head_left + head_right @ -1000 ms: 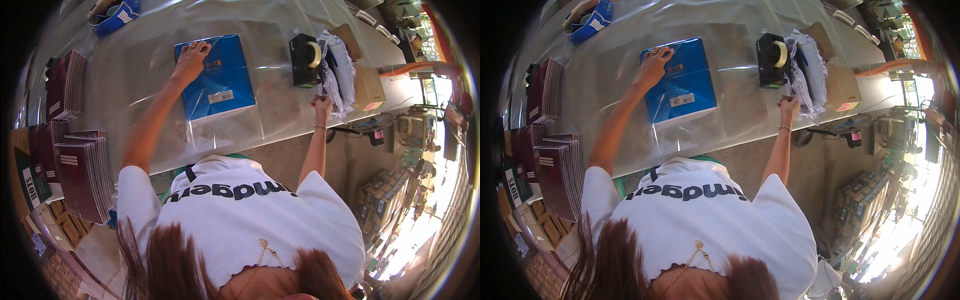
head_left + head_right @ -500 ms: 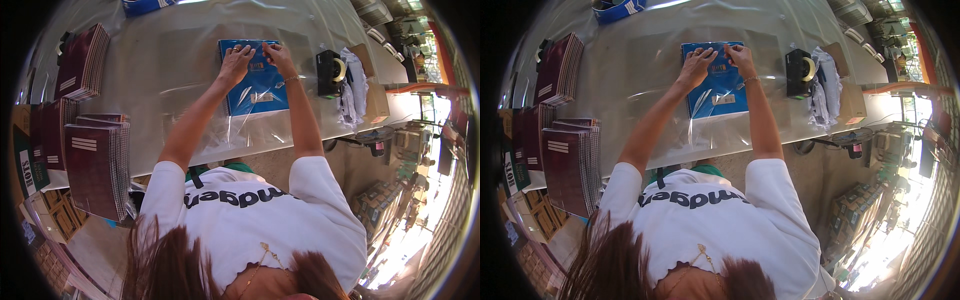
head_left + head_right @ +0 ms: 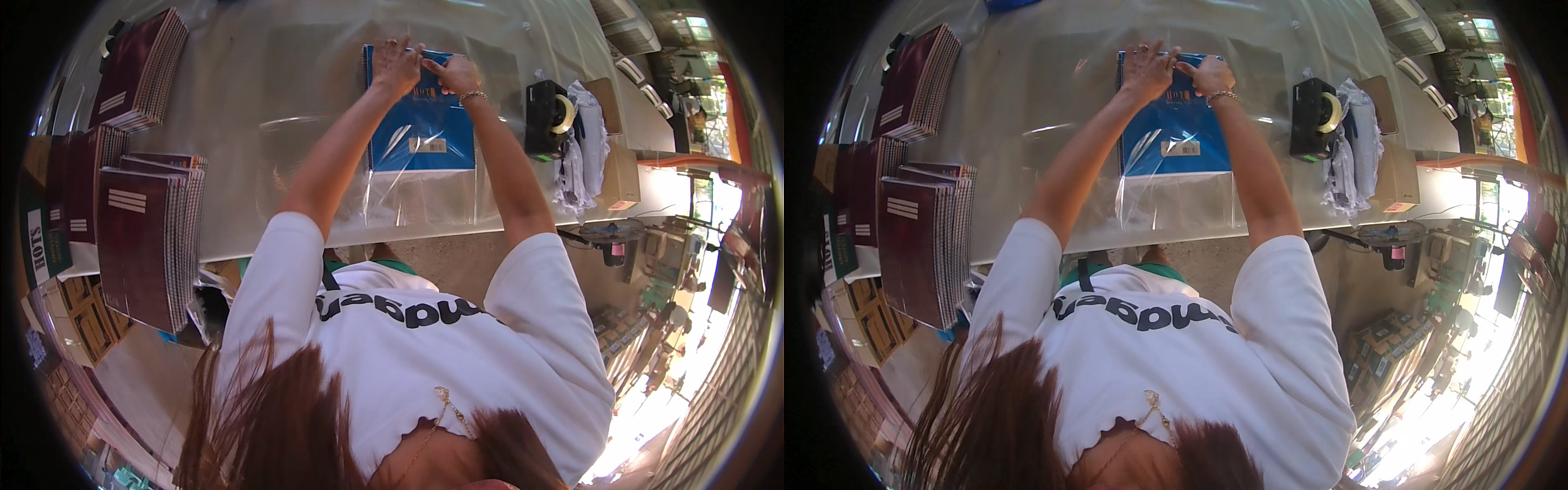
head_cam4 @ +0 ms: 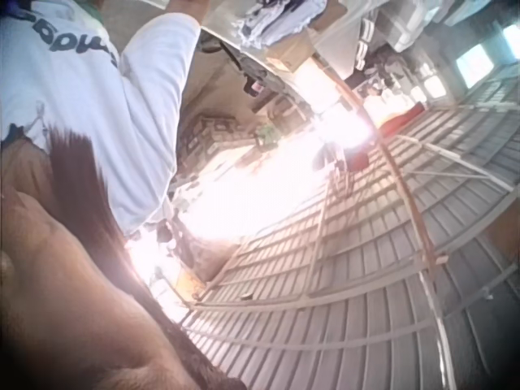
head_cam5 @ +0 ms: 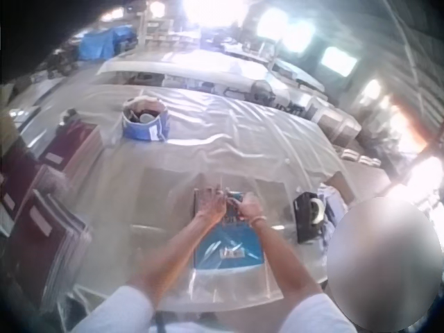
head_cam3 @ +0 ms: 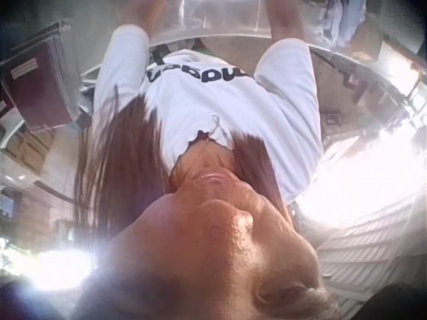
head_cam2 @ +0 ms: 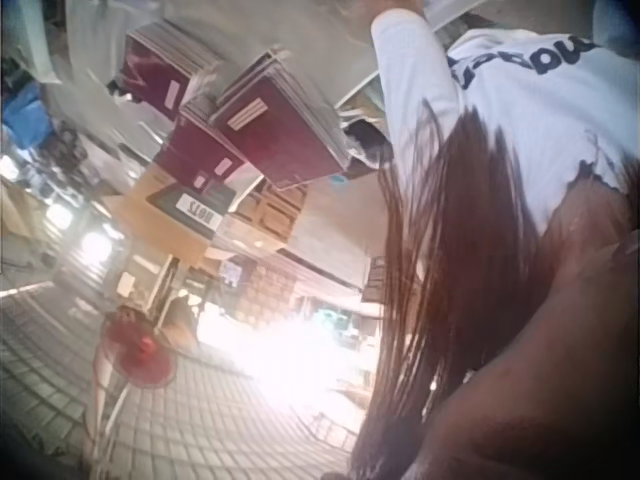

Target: The person wraps notebooks in plastic film and applies adhesive tape. The person stacks notebooks on a table and secures the plastic wrapping around a stack by hand and with tape.

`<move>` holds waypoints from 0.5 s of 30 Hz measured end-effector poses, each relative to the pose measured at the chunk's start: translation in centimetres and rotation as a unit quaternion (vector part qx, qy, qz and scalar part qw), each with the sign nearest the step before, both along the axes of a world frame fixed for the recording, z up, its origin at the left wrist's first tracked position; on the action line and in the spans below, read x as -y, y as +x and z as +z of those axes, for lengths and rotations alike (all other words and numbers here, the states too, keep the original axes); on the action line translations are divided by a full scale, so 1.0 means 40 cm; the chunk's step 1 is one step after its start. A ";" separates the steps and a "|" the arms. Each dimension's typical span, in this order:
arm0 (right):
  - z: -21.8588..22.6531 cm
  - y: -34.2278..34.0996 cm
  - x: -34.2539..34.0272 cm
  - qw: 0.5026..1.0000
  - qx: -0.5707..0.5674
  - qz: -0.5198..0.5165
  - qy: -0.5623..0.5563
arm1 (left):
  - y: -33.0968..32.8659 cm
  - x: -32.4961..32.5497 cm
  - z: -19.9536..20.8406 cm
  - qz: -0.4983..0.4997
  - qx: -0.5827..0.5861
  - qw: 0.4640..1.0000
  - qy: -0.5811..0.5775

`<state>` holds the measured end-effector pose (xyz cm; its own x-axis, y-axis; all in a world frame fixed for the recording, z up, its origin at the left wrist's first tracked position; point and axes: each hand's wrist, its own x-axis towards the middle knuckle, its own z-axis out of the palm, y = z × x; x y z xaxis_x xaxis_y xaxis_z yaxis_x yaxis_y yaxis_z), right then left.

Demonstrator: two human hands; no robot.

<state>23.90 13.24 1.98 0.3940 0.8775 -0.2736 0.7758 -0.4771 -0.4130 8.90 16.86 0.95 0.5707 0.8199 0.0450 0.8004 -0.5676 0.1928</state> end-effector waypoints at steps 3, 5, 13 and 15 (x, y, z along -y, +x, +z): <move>-0.019 0.008 0.064 0.992 0.117 0.010 0.053 | -0.021 -0.029 -0.007 0.062 -0.086 0.994 -0.022; 0.031 0.026 0.141 0.995 0.088 0.033 0.026 | -0.105 -0.031 -0.037 0.163 0.122 0.977 -0.070; 0.057 -0.093 0.636 0.951 -0.038 0.199 0.235 | -0.383 0.443 0.026 0.031 0.295 0.900 -0.320; 0.028 -0.110 0.688 0.958 -0.002 0.213 0.193 | -0.349 0.491 0.003 0.024 0.294 0.917 -0.266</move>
